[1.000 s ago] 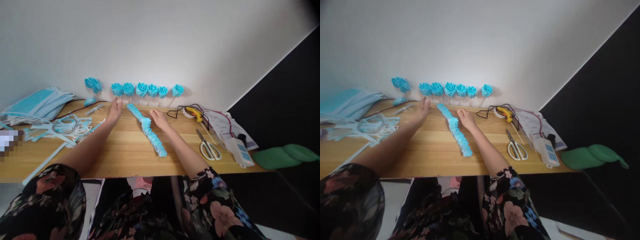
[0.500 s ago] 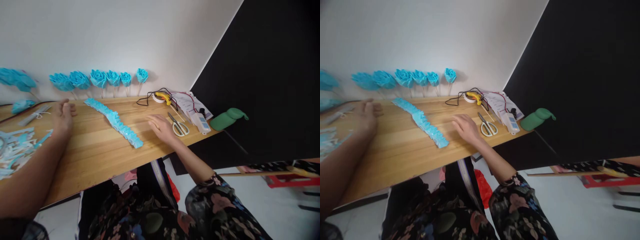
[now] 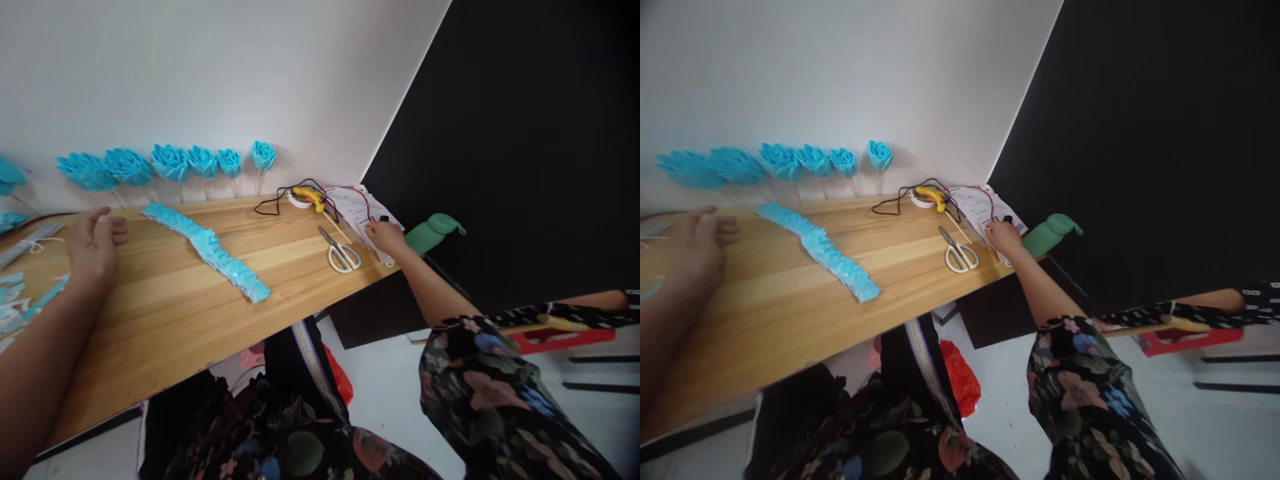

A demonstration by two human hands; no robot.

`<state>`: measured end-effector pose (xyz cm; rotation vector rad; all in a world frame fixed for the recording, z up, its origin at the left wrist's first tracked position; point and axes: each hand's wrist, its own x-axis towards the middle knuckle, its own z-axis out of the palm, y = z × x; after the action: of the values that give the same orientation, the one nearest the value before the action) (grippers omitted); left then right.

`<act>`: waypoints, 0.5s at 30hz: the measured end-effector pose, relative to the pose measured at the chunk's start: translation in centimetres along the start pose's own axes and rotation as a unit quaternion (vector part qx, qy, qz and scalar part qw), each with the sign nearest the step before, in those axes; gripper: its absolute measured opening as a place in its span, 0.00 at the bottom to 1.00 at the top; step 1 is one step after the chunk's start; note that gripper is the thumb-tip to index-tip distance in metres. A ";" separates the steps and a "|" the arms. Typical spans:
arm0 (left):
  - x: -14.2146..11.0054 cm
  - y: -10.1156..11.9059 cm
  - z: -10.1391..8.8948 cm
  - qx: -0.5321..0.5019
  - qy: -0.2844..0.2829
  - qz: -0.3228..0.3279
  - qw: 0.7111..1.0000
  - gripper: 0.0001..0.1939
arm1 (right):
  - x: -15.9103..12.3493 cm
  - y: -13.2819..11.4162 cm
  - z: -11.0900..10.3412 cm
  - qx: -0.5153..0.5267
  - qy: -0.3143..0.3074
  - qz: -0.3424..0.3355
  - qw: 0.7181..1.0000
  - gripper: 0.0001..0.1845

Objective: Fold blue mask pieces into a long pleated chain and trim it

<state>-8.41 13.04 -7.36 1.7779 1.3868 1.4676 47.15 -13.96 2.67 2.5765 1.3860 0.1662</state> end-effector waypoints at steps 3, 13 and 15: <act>-0.2 0.8 -0.2 -0.032 0.000 -0.038 0.999 0.24 | 0.6 -2.7 0.9 -0.022 -0.016 0.024 0.999 0.22; -0.3 0.8 -0.1 -0.053 0.004 -0.058 0.997 0.21 | 4.1 -2.5 0.4 -0.036 -0.100 0.021 0.994 0.21; -0.2 0.6 -0.1 -0.052 0.000 -0.055 0.997 0.21 | 4.6 -2.1 0.2 -0.019 -0.111 0.012 0.994 0.22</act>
<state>-8.23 12.58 -6.95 1.6132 1.3596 1.4537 48.01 -8.99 1.99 2.4930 1.2592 -0.0867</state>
